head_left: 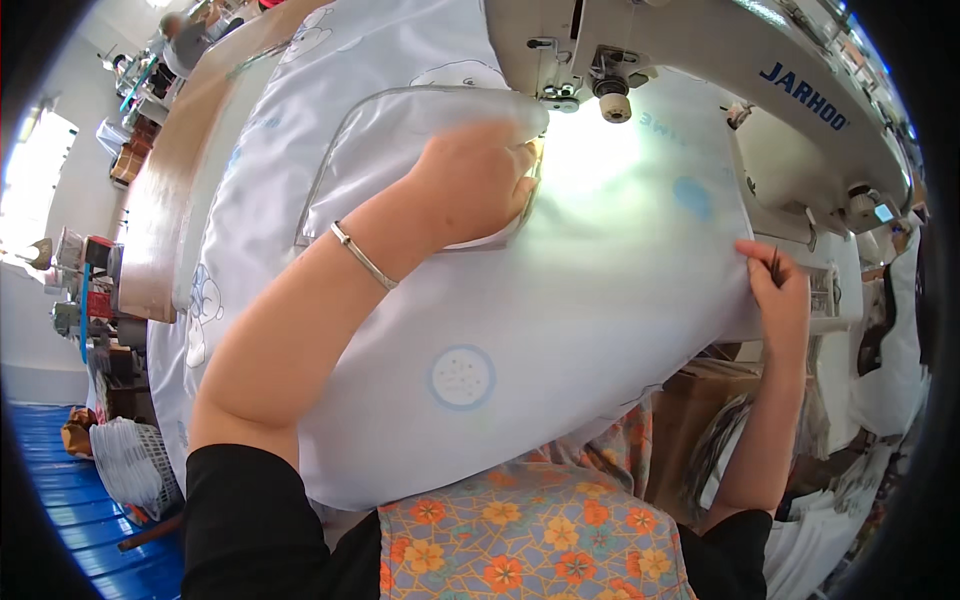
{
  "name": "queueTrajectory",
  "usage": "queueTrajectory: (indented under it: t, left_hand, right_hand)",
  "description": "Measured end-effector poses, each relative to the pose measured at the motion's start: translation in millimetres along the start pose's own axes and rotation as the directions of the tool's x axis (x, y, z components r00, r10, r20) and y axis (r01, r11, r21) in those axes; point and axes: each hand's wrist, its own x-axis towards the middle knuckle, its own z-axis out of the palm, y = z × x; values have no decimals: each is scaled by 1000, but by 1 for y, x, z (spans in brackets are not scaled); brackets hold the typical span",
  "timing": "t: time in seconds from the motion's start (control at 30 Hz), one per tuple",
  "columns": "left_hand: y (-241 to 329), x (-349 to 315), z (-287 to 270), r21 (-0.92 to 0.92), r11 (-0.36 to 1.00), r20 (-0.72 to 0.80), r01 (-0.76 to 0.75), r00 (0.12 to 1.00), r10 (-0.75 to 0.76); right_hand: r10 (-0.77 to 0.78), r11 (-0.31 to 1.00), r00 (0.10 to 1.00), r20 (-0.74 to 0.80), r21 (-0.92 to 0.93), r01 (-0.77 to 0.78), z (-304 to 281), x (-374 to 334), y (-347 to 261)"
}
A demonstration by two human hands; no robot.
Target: Sewing pockets onto a larger piece of printed fabric using an industrial sewing machine.
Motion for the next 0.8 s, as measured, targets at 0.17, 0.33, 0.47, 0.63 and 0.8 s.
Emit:
queueTrajectory:
  t: [0.17,0.33,0.47,0.63,0.8]
  left_hand:
    - [-2,-7,7,-12,999,-79,-44,996,43]
    - [-9,-36,12,-104,987,-175,-121,979,101]
    - [1,-70,-1,-290,935,-195,-206,969,153]
    - [-64,-144,-19,16,999,-280,33,960,-27]
    - [-74,-181,-21,31,981,-212,190,961,-180]
  right_hand:
    - [-282,939,958,-45,-216,266,5,29,-5]
    - [-789,579,612,51,-267,770,80,4,-76]
    - [-793,465,492,359,-165,870,134,-12,-110]
    - [-859,364,400,320,-167,916,149,-11,-101]
    - [-825,402,440,354,-179,898,142,-13,-101]
